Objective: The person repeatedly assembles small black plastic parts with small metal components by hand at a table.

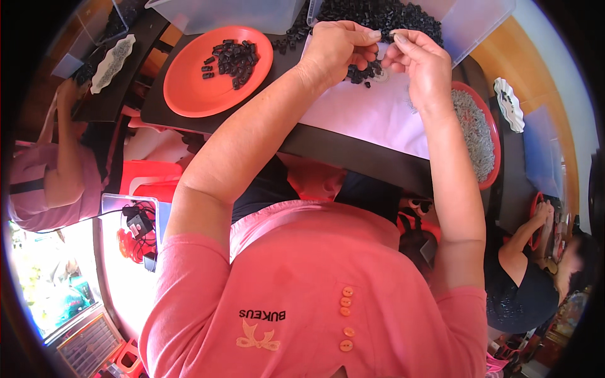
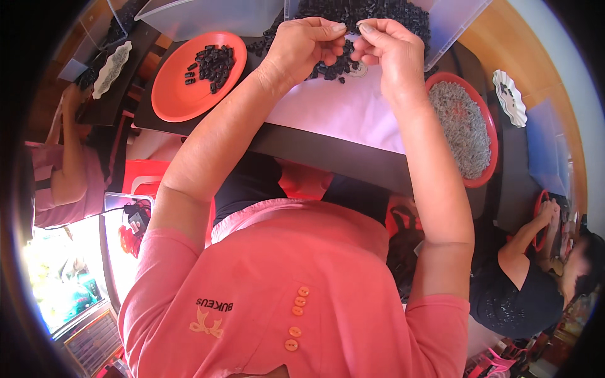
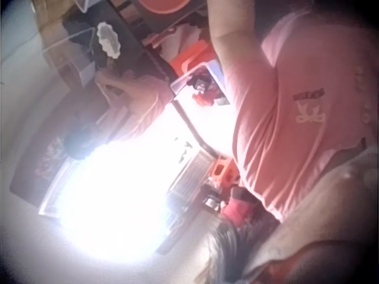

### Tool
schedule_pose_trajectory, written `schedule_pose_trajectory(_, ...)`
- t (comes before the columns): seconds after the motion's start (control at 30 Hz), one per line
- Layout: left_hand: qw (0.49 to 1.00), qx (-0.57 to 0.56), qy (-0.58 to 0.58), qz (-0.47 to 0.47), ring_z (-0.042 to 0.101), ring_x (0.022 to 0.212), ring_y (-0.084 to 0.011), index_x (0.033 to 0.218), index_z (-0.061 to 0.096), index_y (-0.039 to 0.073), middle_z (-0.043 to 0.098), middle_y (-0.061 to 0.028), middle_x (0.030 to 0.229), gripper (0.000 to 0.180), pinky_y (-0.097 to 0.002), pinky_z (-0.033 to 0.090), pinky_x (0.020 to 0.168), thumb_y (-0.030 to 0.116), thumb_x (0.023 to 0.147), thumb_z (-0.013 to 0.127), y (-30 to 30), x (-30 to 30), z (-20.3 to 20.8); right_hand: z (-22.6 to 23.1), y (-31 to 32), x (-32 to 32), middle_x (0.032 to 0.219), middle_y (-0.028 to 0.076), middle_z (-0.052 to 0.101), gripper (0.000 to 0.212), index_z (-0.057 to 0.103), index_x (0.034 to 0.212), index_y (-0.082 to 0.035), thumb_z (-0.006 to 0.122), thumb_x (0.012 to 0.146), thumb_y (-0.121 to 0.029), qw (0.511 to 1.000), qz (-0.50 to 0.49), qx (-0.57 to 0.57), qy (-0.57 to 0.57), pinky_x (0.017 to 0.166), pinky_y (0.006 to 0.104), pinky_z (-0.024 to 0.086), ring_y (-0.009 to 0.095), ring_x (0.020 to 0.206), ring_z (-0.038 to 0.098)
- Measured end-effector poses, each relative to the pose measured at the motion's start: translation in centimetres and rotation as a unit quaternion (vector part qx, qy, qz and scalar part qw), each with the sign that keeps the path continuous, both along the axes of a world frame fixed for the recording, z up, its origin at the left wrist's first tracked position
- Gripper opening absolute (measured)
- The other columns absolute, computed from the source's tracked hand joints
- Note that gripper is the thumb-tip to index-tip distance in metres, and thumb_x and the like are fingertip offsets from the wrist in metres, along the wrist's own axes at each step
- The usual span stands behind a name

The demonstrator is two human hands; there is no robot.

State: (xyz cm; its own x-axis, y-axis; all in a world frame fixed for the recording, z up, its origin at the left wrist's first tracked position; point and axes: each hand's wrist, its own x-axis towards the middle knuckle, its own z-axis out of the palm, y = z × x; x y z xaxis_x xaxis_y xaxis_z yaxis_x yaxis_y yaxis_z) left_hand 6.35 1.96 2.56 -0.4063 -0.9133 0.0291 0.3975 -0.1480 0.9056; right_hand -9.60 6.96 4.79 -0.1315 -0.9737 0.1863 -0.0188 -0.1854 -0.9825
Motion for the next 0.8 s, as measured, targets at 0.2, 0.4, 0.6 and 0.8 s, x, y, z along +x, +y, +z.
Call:
schedule_pose_trajectory(0.2, 1.0, -0.011, -0.001, 0.005, 0.06, 0.064, -0.0151, 0.089, 0.066, -0.003, 0.066, -0.0086, 0.077, 0.015, -0.028, 0.049, 0.057, 0.011, 0.089, 0.067, 0.0, 0.0, 0.1, 0.5, -0.8, 0.6, 0.075, 0.004, 0.066, 0.016, 0.067, 0.094, -0.003, 0.065, 0.089, -0.019, 1.0, 0.007, 0.014, -0.004, 0.06, 0.0232, 0.045, 0.014, 0.064, 0.063)
schedule_pose_trajectory(0.4, 0.999, -0.019, 0.004, 0.027, 0.06, 0.062, -0.015, 0.088, 0.065, -0.003, 0.066, -0.0091, 0.076, 0.013, -0.0271, 0.049, 0.056, 0.011, 0.089, 0.068, 0.3, -0.1, 0.3, -0.3, -0.8, 0.7, 0.075, 0.006, 0.065, 0.016, 0.065, 0.095, -0.003, 0.063, 0.091, -0.018, 0.999, 0.002, 0.019, -0.049, 0.061, 0.0253, 0.046, 0.017, 0.064, 0.064)
schedule_pose_trajectory(0.6, 0.998, -0.045, -0.011, 0.05, 0.06, 0.062, -0.0148, 0.089, 0.065, -0.002, 0.065, -0.009, 0.076, 0.012, -0.0266, 0.048, 0.055, 0.01, 0.089, 0.068, 0.7, -0.4, 0.3, -0.6, -0.7, 0.6, 0.076, 0.006, 0.065, 0.018, 0.064, 0.095, -0.003, 0.061, 0.092, -0.02, 0.996, 0.023, 0.03, -0.078, 0.062, 0.0268, 0.047, 0.018, 0.065, 0.064)
schedule_pose_trajectory(0.8, 0.998, -0.05, -0.012, 0.033, 0.06, 0.062, -0.0145, 0.091, 0.065, -0.003, 0.066, -0.0092, 0.076, 0.013, -0.026, 0.047, 0.055, 0.01, 0.089, 0.067, 1.2, -0.5, 0.3, -1.6, -0.7, 0.7, 0.077, 0.007, 0.067, 0.017, 0.063, 0.094, -0.003, 0.059, 0.093, -0.02, 0.997, 0.0, 0.035, -0.065, 0.063, 0.0272, 0.048, 0.017, 0.066, 0.064)
